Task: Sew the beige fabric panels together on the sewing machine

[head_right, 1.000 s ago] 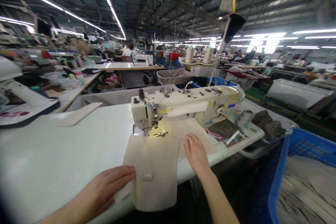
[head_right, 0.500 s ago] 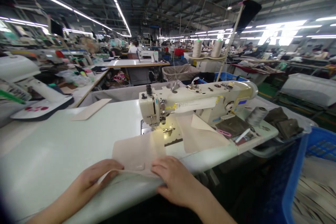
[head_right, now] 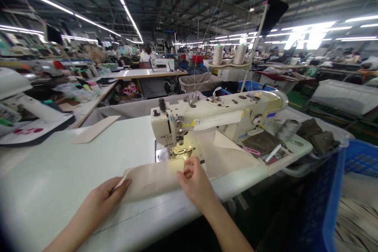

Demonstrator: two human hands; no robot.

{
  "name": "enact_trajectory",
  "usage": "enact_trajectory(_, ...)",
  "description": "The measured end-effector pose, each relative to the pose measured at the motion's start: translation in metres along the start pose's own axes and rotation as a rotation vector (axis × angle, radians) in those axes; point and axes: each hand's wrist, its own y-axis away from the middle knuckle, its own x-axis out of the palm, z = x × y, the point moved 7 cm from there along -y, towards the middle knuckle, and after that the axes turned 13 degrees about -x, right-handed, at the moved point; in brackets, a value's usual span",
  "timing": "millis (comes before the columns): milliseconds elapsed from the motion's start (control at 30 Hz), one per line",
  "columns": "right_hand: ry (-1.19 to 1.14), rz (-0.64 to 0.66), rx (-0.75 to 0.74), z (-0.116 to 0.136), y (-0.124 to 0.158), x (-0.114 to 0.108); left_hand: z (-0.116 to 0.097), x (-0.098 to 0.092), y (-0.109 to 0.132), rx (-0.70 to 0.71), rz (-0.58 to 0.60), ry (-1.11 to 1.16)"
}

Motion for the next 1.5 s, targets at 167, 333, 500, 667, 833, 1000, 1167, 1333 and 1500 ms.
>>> enact_trajectory(167,0.138,0.078,-0.022,0.003,0.0,0.004,0.005,0.003,0.0,-0.029,-0.023,-0.052)
enact_trajectory(333,0.192,0.076,-0.033,0.001,-0.005,0.008,0.004,0.004,-0.001,-0.097,-0.045,-0.177)
enact_trajectory(500,0.287,0.062,-0.042,0.005,-0.003,0.007,0.0,0.006,0.002,-0.171,-0.016,-0.319)
enact_trajectory(667,0.338,0.081,-0.032,0.009,-0.005,0.007,0.003,0.008,0.001,-0.253,0.041,-0.369)
enact_trajectory(833,0.327,0.085,0.008,0.007,-0.007,0.007,0.004,0.011,-0.002,-0.266,0.087,-0.352)
enact_trajectory(1000,0.342,0.073,0.014,0.007,-0.008,0.007,0.001,0.01,-0.003,-0.275,0.096,-0.384)
enact_trajectory(1167,0.348,0.071,0.043,0.006,-0.008,0.006,-0.002,0.012,-0.005,-0.274,0.106,-0.417)
enact_trajectory(1333,0.395,0.097,0.051,0.007,-0.011,0.007,0.0,0.013,-0.008,-0.265,0.093,-0.408)
enact_trajectory(1500,0.421,0.141,0.064,0.005,-0.012,0.007,0.001,0.012,-0.007,-0.251,0.075,-0.308)
